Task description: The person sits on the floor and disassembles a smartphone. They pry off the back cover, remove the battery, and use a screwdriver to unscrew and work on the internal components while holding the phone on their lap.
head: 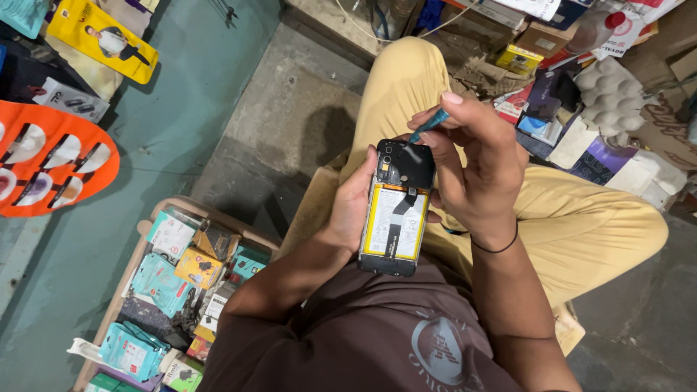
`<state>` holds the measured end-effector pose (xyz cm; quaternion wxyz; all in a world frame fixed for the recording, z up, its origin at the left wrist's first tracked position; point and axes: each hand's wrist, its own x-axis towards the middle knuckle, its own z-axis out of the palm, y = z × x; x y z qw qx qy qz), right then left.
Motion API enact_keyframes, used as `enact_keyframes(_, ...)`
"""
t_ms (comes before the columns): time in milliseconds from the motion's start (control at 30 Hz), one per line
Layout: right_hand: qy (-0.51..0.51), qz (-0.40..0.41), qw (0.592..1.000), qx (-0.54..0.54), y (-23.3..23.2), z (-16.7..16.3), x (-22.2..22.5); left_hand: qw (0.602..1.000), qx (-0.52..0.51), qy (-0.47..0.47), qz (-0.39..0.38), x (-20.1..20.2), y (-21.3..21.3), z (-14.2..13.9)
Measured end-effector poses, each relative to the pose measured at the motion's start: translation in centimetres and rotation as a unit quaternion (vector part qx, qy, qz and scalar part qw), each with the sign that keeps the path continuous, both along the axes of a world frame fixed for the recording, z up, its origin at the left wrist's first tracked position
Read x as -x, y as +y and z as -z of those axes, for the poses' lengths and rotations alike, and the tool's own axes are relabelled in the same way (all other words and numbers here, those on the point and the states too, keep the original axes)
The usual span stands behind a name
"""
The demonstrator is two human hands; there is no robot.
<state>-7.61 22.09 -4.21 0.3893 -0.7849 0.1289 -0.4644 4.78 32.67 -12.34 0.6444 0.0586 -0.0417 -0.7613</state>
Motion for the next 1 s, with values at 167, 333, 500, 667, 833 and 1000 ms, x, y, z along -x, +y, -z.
enact_keyframes(167, -0.004, 0.004, 1.0, -0.01, 0.2, 0.0, 0.3, 1.0, -0.003, -0.009, 0.001, 0.1, -0.1, 0.0)
enact_keyframes(333, -0.019, 0.01, 1.0, -0.013, 0.1, 0.3, 0.3, 1.0, 0.007, 0.001, -0.003, 0.0, -0.1, -0.3)
enact_keyframes(500, -0.058, 0.001, 0.998, -0.038, 0.3, 1.2, 0.0, 1.0, 0.003, -0.028, 0.007, 0.1, -0.1, 0.1)
enact_keyframes(667, -0.079, -0.008, 0.996, -0.038, 0.3, 2.0, -0.6, 1.0, -0.025, 0.006, 0.011, 0.1, 0.0, 0.9)
enact_keyframes(833, -0.069, -0.008, 0.997, -0.028, 0.3, 1.9, -0.7, 1.0, -0.024, 0.016, 0.001, 0.2, 0.1, 1.3)
enact_keyframes(1000, -0.057, 0.004, 0.998, -0.005, 0.4, 1.3, -0.8, 0.999, -0.042, 0.034, 0.006, 0.2, 0.1, 0.9)
